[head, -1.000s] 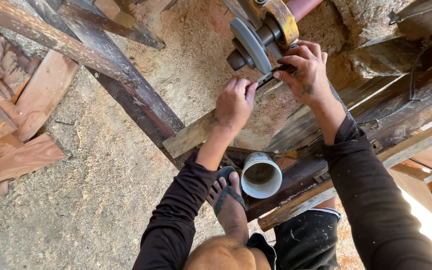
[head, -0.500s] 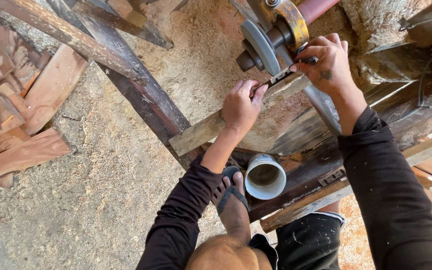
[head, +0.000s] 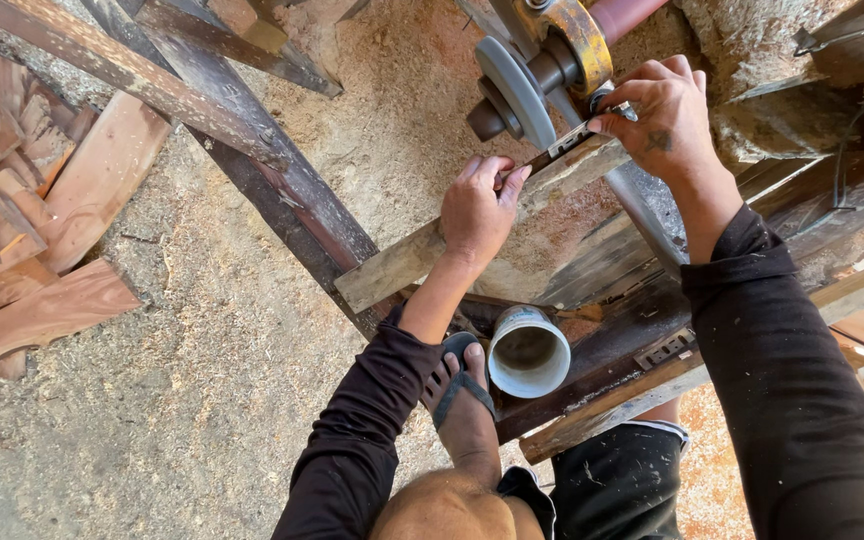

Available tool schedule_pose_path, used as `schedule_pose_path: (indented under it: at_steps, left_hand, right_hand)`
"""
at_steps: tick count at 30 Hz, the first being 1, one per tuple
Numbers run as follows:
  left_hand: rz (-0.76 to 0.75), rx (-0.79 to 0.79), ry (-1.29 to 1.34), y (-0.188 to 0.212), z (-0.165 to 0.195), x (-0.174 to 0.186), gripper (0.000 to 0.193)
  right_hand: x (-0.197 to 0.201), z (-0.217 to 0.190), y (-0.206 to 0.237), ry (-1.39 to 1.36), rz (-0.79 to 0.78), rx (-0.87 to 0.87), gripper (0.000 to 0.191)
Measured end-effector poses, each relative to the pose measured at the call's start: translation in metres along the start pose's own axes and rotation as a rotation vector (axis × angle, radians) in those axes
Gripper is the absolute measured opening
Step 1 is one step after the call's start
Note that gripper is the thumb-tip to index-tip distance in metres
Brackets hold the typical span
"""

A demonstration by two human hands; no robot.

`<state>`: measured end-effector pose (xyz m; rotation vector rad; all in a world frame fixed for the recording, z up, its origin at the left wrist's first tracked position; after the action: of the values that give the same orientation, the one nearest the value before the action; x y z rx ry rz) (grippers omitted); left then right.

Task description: The person sharpens a small metal blade on a rotating grinding wheel, repeatedly dipping the blade into a small white cup of liquid between grinding passes. The person holds the blade with both hands and moves it against the wheel to sharpen the edge.

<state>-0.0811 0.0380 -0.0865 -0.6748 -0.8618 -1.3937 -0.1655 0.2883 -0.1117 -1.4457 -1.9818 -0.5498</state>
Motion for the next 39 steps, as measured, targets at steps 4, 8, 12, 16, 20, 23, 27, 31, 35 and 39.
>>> schedule_pose_path:
  at_steps: [4,8,12,16,20,23,27,31,35,39]
  left_hand:
    - [-0.009,-0.008,-0.002,-0.002,-0.001,-0.002,0.030]
    - [0.002,-0.033,-0.006,-0.005,-0.001,-0.004,0.030]
    - [0.019,-0.054,-0.002,-0.007,0.002,-0.008,0.030]
    - [-0.009,-0.046,-0.012,-0.010,0.006,-0.013,0.029]
    - [0.020,-0.061,-0.008,-0.011,0.008,-0.014,0.025]
    - [0.045,-0.088,-0.053,-0.010,0.004,-0.016,0.022]
    - [0.054,-0.143,-0.120,-0.007,-0.007,-0.026,0.023]
    - [0.018,-0.155,-0.188,-0.003,-0.019,-0.034,0.025]
    - [-0.005,-0.145,-0.188,0.003,-0.026,-0.028,0.025]
    - [0.021,-0.138,-0.184,0.006,-0.024,-0.015,0.024]
  right_hand:
    - [0.002,-0.003,0.000,0.000,0.000,0.009,0.028]
    - [0.001,-0.006,0.002,-0.001,0.004,-0.007,0.028]
    - [-0.004,-0.014,0.003,0.004,0.014,0.005,0.031]
    - [-0.013,-0.026,0.004,0.017,0.014,-0.007,0.033]
    - [-0.018,-0.039,0.009,0.002,0.037,-0.011,0.037]
    - [-0.019,-0.044,0.014,-0.026,0.073,-0.019,0.042]
    - [-0.021,-0.047,0.026,-0.126,0.174,0.015,0.046]
    - [-0.020,-0.043,0.037,-0.138,0.225,-0.034,0.050]
    - [-0.017,-0.039,0.043,-0.158,0.262,-0.056,0.051]
    - [-0.017,-0.039,0.044,-0.166,0.260,-0.045,0.049]
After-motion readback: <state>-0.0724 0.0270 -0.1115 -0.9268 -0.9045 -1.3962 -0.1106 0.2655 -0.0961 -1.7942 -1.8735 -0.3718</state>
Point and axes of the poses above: each hand's wrist, its own y-axis away from the middle knuckle, its own x-axis out of the back of the hand, z = x × y, the point moved 3 cm from there along -y, towards the middle knuckle, and after that the axes turned 15 degrees about -y, right-handed, at the moved point
